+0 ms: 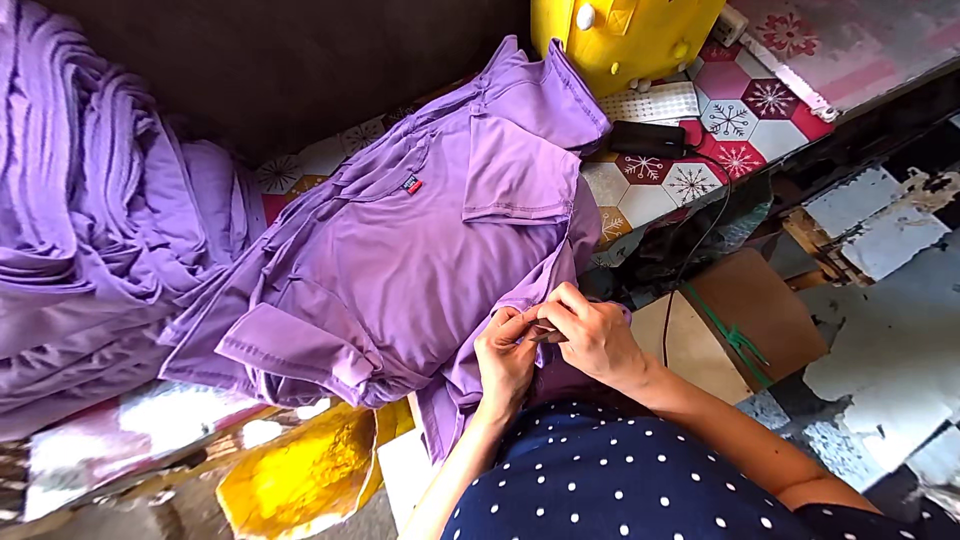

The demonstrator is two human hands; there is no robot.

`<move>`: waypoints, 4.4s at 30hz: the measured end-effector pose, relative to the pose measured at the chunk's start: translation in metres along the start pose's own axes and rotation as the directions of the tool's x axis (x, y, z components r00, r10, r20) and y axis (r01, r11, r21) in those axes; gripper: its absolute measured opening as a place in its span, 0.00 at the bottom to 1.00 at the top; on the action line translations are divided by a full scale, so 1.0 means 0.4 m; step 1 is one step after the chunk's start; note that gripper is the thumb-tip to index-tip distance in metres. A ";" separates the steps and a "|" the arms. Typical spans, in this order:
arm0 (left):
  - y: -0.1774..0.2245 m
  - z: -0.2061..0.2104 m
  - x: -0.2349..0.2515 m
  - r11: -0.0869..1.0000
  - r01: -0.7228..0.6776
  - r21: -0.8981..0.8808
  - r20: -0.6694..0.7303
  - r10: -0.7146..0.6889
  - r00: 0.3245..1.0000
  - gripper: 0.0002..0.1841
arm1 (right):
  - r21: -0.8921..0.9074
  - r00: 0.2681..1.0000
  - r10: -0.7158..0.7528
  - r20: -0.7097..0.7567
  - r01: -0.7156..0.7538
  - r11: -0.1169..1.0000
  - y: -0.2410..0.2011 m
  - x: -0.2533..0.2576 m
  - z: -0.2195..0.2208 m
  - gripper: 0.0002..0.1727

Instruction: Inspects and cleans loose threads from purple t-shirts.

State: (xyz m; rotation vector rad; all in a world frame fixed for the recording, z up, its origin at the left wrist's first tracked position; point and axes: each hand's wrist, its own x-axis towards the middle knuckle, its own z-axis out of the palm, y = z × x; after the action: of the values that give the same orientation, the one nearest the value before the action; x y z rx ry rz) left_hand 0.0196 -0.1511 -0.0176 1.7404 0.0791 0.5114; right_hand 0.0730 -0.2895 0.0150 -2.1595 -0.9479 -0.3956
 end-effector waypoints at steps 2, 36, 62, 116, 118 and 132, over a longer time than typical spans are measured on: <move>-0.001 -0.004 0.002 0.995 0.055 -0.082 -0.036 -0.058 0.998 0.05 | 0.238 0.991 0.136 0.010 -0.134 0.962 0.004 -0.002 -0.010 0.11; 0.031 -0.112 -0.014 0.980 0.199 -0.016 -0.063 -0.200 0.978 0.06 | 0.746 0.609 0.539 0.582 -0.664 -0.056 0.017 -0.032 0.001 0.27; 0.022 -0.233 0.041 0.791 0.593 0.150 0.118 -0.610 0.784 0.08 | 0.116 0.864 0.502 -0.043 -0.495 0.861 0.134 -0.197 -0.008 0.10; 0.004 -0.028 -0.012 0.957 -0.128 0.260 0.134 0.096 0.986 0.06 | -0.186 0.980 0.169 0.103 -0.148 0.971 0.019 -0.100 0.002 0.23; 0.004 -0.024 -0.014 0.958 -0.133 0.253 0.137 0.100 0.986 0.06 | -0.179 0.979 0.186 0.086 -0.168 0.969 0.014 -0.095 0.001 0.23; 0.015 -0.076 -0.020 0.911 -0.131 0.390 0.143 0.081 0.986 0.07 | -0.176 0.983 0.185 0.010 -0.181 0.968 0.036 -0.111 0.016 0.17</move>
State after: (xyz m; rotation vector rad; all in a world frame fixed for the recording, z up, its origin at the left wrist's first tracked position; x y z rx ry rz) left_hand -0.0007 -0.1273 -0.0098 2.1835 -0.0013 0.4882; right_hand 0.0533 -0.3141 -0.0202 -2.3939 -0.7424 -0.3722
